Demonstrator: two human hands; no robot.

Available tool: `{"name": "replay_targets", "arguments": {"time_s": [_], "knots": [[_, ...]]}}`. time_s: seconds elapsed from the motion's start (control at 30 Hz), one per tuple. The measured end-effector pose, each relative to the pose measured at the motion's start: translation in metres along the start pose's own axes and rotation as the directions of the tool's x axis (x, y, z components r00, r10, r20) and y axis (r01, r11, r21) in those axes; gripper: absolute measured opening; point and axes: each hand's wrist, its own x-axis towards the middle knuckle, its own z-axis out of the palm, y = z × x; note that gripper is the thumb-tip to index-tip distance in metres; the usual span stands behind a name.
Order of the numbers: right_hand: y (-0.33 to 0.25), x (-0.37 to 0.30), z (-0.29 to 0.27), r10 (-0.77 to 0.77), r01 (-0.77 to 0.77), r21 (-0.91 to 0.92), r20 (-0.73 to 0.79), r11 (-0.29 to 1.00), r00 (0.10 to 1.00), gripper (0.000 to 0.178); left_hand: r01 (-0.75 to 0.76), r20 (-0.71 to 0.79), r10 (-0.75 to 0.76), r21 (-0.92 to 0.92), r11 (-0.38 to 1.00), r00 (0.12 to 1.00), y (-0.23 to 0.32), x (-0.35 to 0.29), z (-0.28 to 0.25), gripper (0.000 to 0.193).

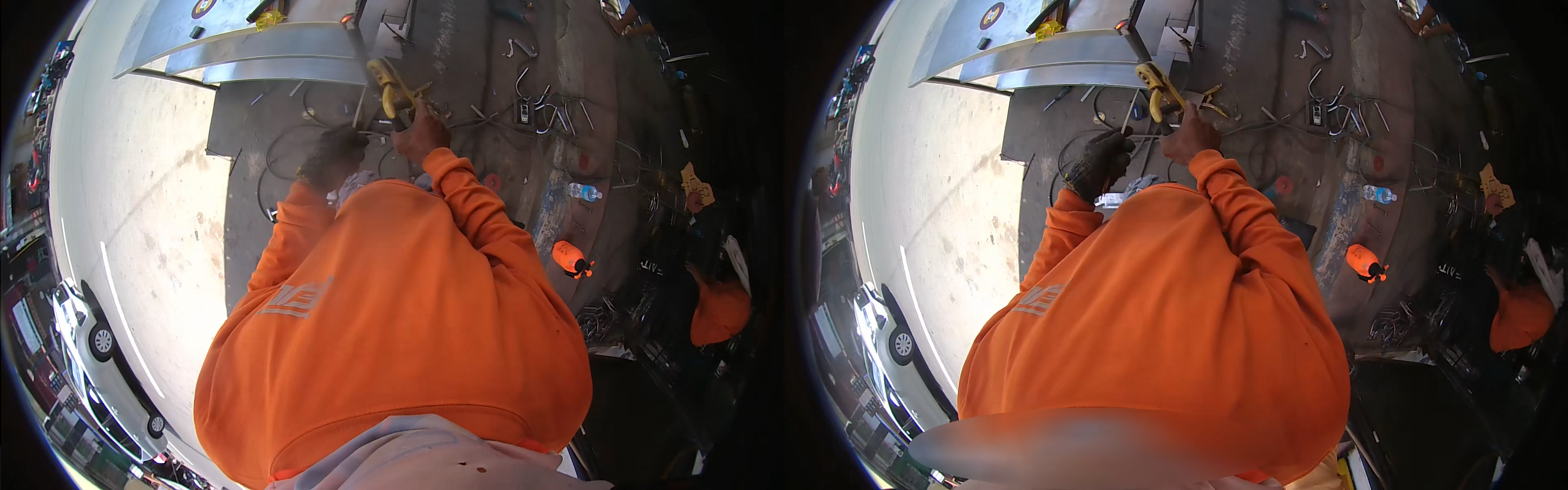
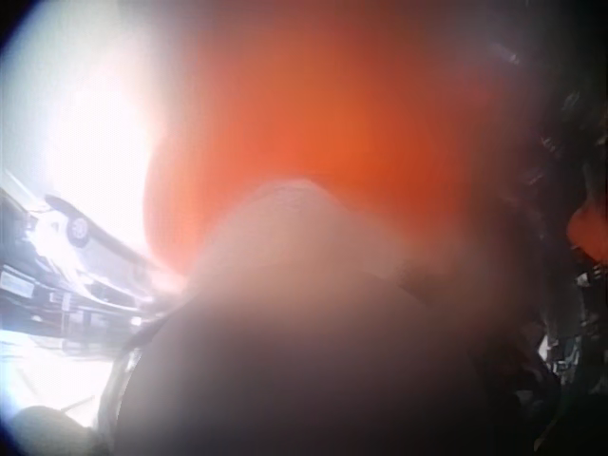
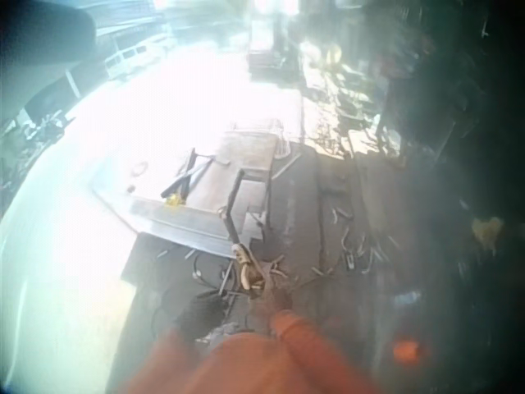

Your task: The person welds seams on a large metal frame using a handheld welding torch. They reposition the frame and continue welding different sections, then set the torch down and handle a small metal piece.

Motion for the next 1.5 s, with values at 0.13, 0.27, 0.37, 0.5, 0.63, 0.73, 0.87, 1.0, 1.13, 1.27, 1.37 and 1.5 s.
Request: {"name": "replay_targets", "arguments": {"time_s": [0.13,0.27,0.37,0.5,0.63,0.73,0.87,1.0,1.13,1.27,1.37,1.5], "knots": [[-0.026,0.003,0.000,-0.115,0.139,-0.179,0.137,0.974,0.984,0.068,-0.091,-0.378,-0.150,-0.550,0.830,0.914,0.048,0.015,-0.043,0.018],[-0.013,0.012,0.005,-0.048,0.053,-0.062,0.082,0.997,0.995,0.072,-0.321,-0.660,0.118,-0.195,0.927,0.742,0.037,-0.026,-0.090,0.015],[0.002,0.026,0.000,-0.046,-0.010,0.430,0.121,0.903,0.992,0.062,-0.110,-0.787,0.296,0.283,0.953,0.541,0.019,-0.056,-0.094,0.019],[0.013,0.020,-0.016,-0.049,-0.263,0.924,0.287,0.280,0.957,0.031,-0.472,-0.856,-0.112,-0.382,0.794,0.504,0.027,-0.074,-0.069,0.021],[0.009,-0.004,-0.034,-0.099,-0.277,0.961,0.277,0.013,0.956,0.031,-0.489,-0.887,-0.069,-0.315,0.813,0.457,0.052,-0.071,-0.037,0.018],[0.007,-0.021,-0.051,-0.170,-0.308,0.950,0.296,-0.050,0.940,0.039,-0.474,-0.863,-0.003,-0.281,0.835,0.506,0.076,-0.062,-0.021,0.029],[0.006,-0.039,-0.074,-0.323,-0.335,0.940,0.295,-0.073,0.899,0.049,-0.594,-0.709,0.298,-0.208,0.777,0.639,0.112,-0.034,0.001,0.030],[-0.002,-0.057,-0.090,-0.395,-0.306,0.952,0.283,0.005,0.874,0.054,-0.392,-0.311,0.807,0.750,0.533,0.502,0.156,-0.013,0.021,0.043],[-0.010,-0.062,-0.104,-0.498,-0.183,0.972,0.233,0.149,0.836,0.053,0.000,-0.150,0.783,0.982,0.188,0.603,0.183,-0.017,0.047,0.036],[-0.018,-0.062,-0.113,-0.541,-0.117,0.981,0.184,0.156,0.821,0.052,0.028,-0.134,0.798,0.989,0.146,0.587,0.190,-0.018,0.062,0.031],[-0.022,-0.060,-0.118,-0.571,-0.085,0.978,0.181,0.191,0.801,0.053,-0.419,-0.200,0.782,0.752,0.509,0.591,0.186,-0.012,0.062,0.030],[-0.025,-0.058,-0.119,-0.552,-0.035,0.978,0.145,0.205,0.821,0.041,-0.712,-0.354,0.710,0.149,0.686,0.609,0.180,-0.006,0.060,0.028]]}}
